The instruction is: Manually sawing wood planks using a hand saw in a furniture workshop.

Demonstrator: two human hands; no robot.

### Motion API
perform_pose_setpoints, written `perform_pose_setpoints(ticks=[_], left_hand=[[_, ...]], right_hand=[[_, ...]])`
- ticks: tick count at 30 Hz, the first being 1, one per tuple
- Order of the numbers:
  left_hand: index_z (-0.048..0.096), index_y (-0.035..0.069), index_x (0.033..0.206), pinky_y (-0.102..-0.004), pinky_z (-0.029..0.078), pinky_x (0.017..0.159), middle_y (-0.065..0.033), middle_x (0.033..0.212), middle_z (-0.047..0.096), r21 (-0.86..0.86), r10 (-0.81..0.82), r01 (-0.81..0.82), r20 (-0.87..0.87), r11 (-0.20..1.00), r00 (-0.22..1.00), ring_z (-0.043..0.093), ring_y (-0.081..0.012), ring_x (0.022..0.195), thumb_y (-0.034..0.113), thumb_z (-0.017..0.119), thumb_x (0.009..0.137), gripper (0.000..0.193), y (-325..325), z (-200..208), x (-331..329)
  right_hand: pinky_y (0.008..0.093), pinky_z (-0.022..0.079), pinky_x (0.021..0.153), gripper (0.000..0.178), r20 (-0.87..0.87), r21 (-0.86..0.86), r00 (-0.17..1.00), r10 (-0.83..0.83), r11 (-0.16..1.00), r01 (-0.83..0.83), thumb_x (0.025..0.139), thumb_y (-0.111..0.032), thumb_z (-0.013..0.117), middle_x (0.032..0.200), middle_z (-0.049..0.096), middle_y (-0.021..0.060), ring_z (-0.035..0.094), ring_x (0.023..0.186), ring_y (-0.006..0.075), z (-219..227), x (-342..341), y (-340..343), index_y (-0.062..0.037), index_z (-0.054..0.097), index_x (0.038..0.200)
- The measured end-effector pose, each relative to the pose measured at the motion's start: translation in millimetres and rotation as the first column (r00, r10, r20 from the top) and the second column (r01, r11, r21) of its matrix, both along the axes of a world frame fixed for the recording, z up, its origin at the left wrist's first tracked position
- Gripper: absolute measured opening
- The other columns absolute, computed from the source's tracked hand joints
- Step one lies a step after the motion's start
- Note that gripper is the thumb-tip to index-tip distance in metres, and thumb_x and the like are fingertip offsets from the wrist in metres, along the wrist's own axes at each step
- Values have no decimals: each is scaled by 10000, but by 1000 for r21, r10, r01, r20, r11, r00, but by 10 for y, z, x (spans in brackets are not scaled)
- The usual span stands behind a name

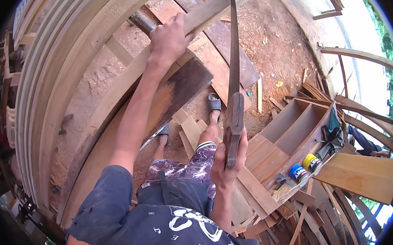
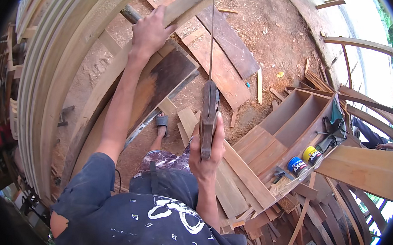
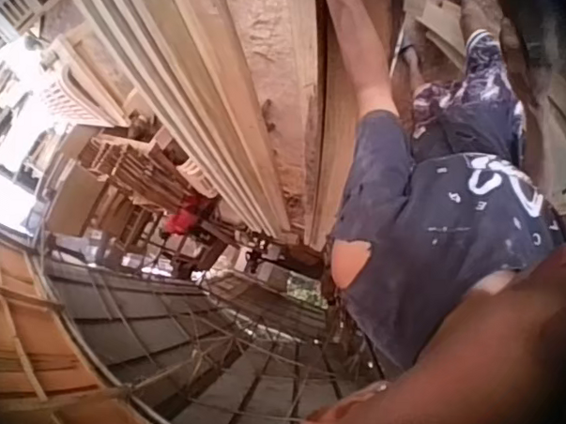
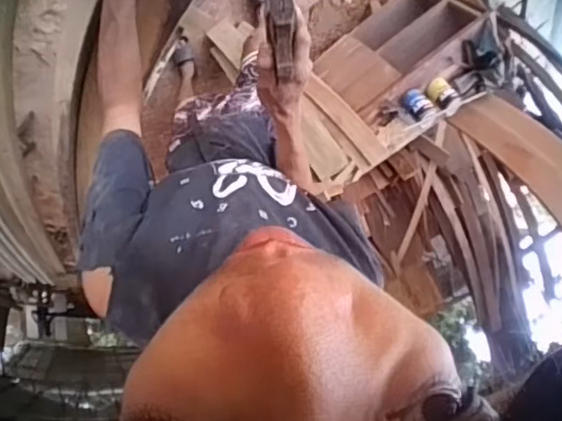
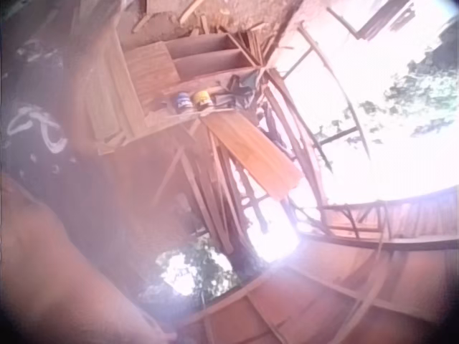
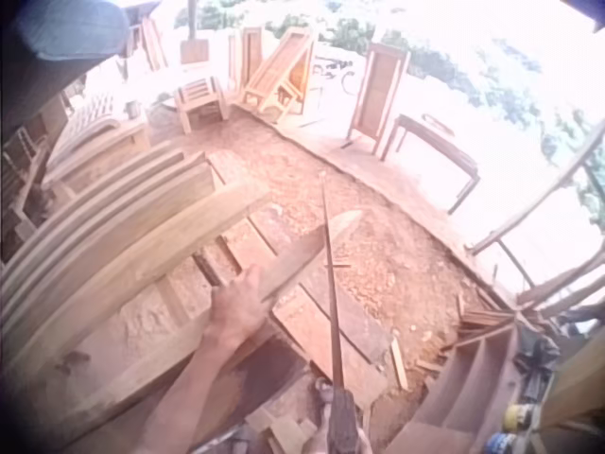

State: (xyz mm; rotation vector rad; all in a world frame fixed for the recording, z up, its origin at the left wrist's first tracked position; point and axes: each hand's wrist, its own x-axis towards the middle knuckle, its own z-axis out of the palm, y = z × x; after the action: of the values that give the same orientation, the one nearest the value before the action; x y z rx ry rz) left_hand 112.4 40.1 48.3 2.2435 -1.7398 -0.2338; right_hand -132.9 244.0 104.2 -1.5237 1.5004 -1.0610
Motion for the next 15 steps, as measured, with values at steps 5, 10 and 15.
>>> perform_pose_setpoints(ticks=[5,10,15], left_hand=[[539,81,1152,-526,571,795,-149,1099,716,5,10,-10,-13,1000,1000,707,-413,960,399,753,870,476,-44,-6,-24],[532,75,1144,-530,571,794,-158,1094,712,-20,12,-13,-16,1000,1000,704,-419,957,386,754,872,468,-122,-50,39],[530,79,1175,-549,561,791,-175,1076,701,-32,-8,7,-33,999,999,700,-418,949,354,755,865,472,-177,200,-99]], right_hand=[[353,533,833,603,2,-14,1000,-8,1000,8,943,-112,595,1106,683,162,672,896,204,-139,77,-267,56,384,1482],[364,525,695,576,11,-171,1000,14,985,-12,955,-128,602,940,662,153,628,745,200,-209,572,-1508,9,412,1481],[394,514,690,542,-84,-203,996,-18,979,1,968,-159,603,895,633,193,607,706,283,39,466,-1590,-7,436,1460]])
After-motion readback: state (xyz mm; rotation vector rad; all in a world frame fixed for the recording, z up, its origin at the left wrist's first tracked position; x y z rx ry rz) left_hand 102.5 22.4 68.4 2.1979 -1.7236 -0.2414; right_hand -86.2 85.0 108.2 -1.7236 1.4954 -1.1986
